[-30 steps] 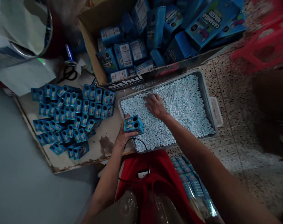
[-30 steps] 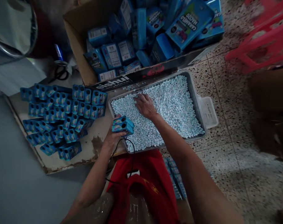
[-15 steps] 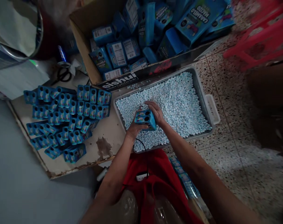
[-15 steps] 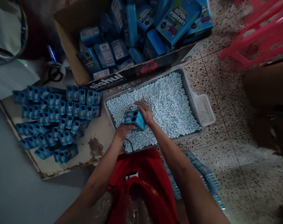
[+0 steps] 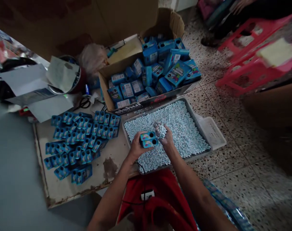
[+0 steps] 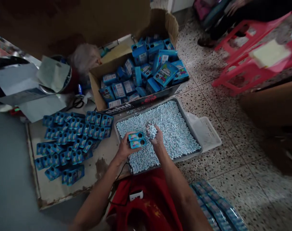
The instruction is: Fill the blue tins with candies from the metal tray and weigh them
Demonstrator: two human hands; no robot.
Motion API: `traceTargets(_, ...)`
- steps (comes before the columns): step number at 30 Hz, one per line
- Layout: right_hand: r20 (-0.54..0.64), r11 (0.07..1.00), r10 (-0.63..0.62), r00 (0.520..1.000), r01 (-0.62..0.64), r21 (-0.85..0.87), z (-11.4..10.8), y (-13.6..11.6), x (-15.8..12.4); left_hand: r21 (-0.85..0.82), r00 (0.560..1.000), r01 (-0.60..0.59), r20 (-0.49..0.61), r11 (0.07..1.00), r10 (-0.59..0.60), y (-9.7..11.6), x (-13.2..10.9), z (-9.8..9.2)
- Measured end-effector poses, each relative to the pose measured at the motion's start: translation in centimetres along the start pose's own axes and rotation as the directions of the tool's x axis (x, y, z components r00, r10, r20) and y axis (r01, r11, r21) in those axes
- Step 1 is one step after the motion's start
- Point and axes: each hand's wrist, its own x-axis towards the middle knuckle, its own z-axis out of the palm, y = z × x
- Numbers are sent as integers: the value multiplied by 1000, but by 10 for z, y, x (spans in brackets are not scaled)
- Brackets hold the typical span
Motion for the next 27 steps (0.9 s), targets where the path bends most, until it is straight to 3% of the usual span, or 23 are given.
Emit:
traceTargets(3,-13,998,-58,998,58,10,26,-8,-15,214,983,20,-180,977,20,-8,2,-16)
traceTargets(5,-1,994,-114,994,114,1,49,-8,-26,316,977,-11,-198,949,77,-12,9,-15)
traceTargets(8,41,965,-262,964,263,-15,83,-3,-39,330,977,-78,-161,941,137,-10,23,-3)
traceTargets(12,71,904,-416,906,421,-76,114,-7,-47,274,957,-138,-211,952,199,-5,45,12)
traceTargets(18,220,779,-484,847,532,-332,121,-18,-42,220,946,-224,-184,949,266,-11,69,20)
traceTargets(23,251,692,-563,787,615,-378,119,-15,-31,237,944,-286,-97,928,316,-13,69,18)
traceTargets(27,283,654,-553,783,619,-435,116,-11,-27,248,952,-223,-154,943,265,-16,66,13)
